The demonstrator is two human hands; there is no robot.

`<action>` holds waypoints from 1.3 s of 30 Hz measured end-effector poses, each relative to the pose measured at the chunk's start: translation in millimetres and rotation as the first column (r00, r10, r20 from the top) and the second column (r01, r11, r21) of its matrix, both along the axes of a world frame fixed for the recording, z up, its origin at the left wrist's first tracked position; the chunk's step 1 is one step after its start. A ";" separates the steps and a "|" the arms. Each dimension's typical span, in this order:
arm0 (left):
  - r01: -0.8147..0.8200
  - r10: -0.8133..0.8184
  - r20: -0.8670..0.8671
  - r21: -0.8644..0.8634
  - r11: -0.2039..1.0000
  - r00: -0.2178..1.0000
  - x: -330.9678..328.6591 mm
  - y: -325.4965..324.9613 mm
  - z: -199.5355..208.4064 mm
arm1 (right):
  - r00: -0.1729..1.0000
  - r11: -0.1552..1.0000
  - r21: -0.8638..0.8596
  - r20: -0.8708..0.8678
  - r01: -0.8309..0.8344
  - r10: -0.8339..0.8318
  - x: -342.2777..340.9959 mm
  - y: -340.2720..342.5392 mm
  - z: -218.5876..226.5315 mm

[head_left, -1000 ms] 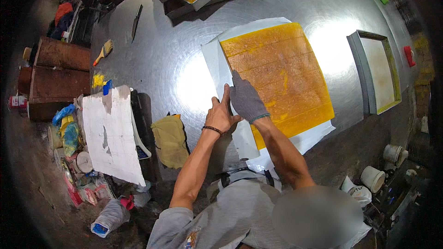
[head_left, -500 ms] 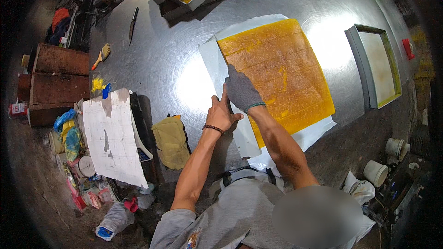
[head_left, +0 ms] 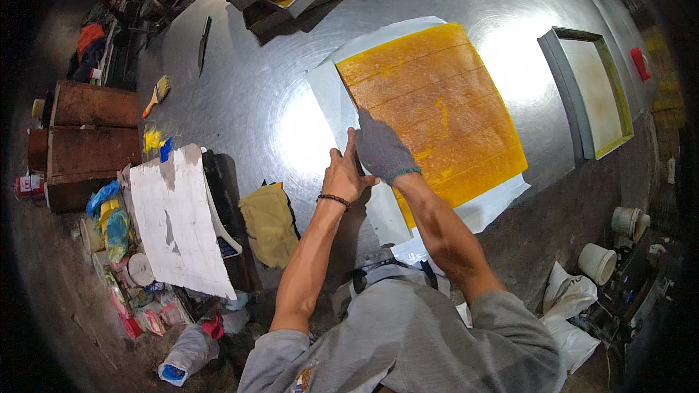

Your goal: The person uses a knife and a straightedge to cut a large yellow sheet on a metal table. They repeatedly align the straightedge, score the material, and separate strips, then stack the cut pieces.

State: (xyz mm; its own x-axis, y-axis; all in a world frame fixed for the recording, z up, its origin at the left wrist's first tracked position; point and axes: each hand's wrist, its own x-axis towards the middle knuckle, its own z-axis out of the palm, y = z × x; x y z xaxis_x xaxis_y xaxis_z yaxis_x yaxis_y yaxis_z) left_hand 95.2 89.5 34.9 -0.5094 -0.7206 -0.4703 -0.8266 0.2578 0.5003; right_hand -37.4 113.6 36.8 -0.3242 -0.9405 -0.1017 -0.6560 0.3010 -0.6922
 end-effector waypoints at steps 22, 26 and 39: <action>0.004 -0.004 -0.003 -0.020 1.000 1.000 -5.9 0.8 5.5 | 0.998 0.995 0.100 0.060 -0.006 0.000 -6.3 6.3 -7.6; -0.004 0.003 -0.013 -0.057 0.998 1.000 5.4 -2.1 -10.4 | 0.997 0.996 0.056 0.012 -0.071 0.070 1.3 24.2 -30.9; 0.037 -0.034 0.049 -0.071 0.997 0.998 4.2 -7.3 -18.9 | 0.986 0.990 0.135 0.169 -0.033 0.010 0.2 43.1 9.6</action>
State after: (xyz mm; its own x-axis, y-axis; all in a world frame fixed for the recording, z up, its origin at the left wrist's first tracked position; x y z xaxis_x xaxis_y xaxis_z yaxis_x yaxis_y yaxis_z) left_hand 99.4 82.2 16.0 -0.5133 -0.7351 -0.4429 -0.8389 0.3211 0.4394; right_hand -37.2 156.7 46.4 -0.2718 -0.9204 -0.2810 -0.5415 0.3877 -0.7460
